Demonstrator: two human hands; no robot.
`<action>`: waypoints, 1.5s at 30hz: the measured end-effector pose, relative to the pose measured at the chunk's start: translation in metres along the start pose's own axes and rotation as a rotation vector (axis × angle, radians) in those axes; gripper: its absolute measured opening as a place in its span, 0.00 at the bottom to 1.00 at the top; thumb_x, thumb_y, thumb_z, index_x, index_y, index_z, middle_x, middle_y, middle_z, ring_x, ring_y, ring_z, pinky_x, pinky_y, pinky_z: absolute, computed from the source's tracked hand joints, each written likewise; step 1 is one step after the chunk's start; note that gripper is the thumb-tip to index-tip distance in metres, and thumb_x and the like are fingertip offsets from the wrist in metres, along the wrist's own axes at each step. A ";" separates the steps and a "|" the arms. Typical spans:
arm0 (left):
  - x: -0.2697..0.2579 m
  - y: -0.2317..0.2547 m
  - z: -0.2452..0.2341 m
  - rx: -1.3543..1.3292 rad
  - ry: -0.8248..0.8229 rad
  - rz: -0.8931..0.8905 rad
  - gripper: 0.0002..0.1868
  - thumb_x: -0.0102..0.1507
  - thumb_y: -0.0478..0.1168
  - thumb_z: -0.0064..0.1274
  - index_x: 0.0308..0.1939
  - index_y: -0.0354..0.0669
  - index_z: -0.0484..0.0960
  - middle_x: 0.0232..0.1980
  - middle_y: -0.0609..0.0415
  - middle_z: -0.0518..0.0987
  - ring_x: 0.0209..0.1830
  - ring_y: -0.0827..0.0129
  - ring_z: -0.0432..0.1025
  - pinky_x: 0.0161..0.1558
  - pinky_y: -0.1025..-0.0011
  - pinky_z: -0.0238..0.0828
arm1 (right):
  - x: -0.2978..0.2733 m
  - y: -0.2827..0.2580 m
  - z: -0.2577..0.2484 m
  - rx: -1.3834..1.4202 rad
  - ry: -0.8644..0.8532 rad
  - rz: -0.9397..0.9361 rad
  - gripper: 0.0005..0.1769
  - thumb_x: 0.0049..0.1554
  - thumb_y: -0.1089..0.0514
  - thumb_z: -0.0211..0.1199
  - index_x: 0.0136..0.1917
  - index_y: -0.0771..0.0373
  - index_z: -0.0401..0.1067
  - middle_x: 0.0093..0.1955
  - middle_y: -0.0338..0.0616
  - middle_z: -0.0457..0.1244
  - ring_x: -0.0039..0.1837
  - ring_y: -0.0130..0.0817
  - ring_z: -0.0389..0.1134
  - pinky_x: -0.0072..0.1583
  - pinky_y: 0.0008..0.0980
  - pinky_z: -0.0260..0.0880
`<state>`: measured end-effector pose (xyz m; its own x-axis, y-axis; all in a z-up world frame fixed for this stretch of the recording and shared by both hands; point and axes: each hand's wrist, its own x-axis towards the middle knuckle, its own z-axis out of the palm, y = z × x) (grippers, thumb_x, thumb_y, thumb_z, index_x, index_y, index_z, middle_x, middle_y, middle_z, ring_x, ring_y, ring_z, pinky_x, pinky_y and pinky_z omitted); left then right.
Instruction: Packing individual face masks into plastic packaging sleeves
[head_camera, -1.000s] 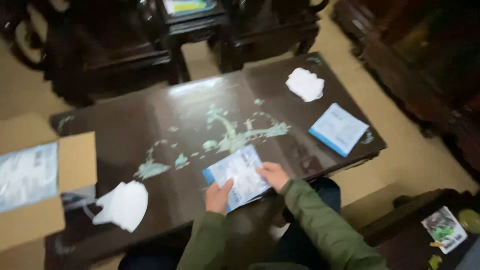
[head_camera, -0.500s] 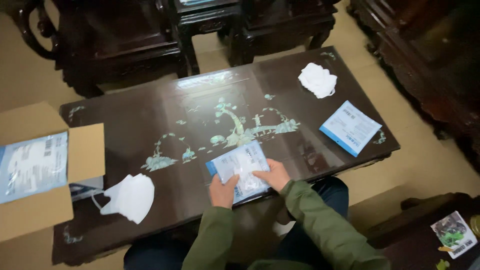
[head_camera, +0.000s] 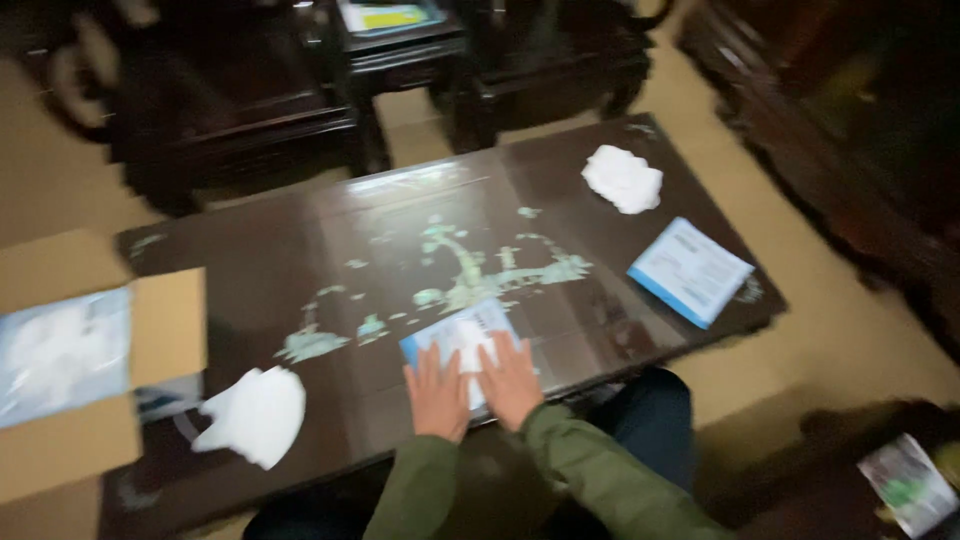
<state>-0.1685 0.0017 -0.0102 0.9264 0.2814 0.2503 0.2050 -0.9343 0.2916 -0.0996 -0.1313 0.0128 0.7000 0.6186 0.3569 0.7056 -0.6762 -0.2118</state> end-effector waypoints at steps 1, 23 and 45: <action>0.001 -0.005 -0.007 -0.093 0.061 -0.004 0.24 0.72 0.49 0.43 0.71 0.46 0.72 0.76 0.33 0.63 0.79 0.40 0.52 0.73 0.33 0.43 | 0.017 -0.014 -0.018 0.090 -0.072 0.294 0.29 0.64 0.43 0.55 0.73 0.58 0.66 0.71 0.66 0.58 0.72 0.65 0.60 0.67 0.65 0.58; -0.012 -0.087 -0.020 -0.101 0.226 -0.191 0.32 0.69 0.60 0.51 0.66 0.40 0.75 0.75 0.35 0.64 0.76 0.42 0.59 0.74 0.33 0.43 | 0.006 0.104 0.020 -0.202 -0.126 0.093 0.30 0.71 0.37 0.41 0.77 0.51 0.65 0.82 0.50 0.54 0.87 0.52 0.48 0.83 0.62 0.41; -0.051 -0.228 -0.066 0.066 0.179 -0.573 0.20 0.74 0.42 0.37 0.64 0.38 0.78 0.72 0.43 0.71 0.76 0.51 0.63 0.75 0.50 0.56 | -0.007 0.012 0.013 0.019 -0.036 -0.309 0.24 0.67 0.45 0.51 0.71 0.56 0.67 0.80 0.47 0.54 0.81 0.48 0.53 0.80 0.52 0.48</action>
<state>-0.2831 0.2143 -0.0288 0.5960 0.7712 0.2235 0.6803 -0.6329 0.3698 -0.0947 -0.1388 -0.0042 0.4554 0.8078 0.3744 0.8873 -0.4465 -0.1159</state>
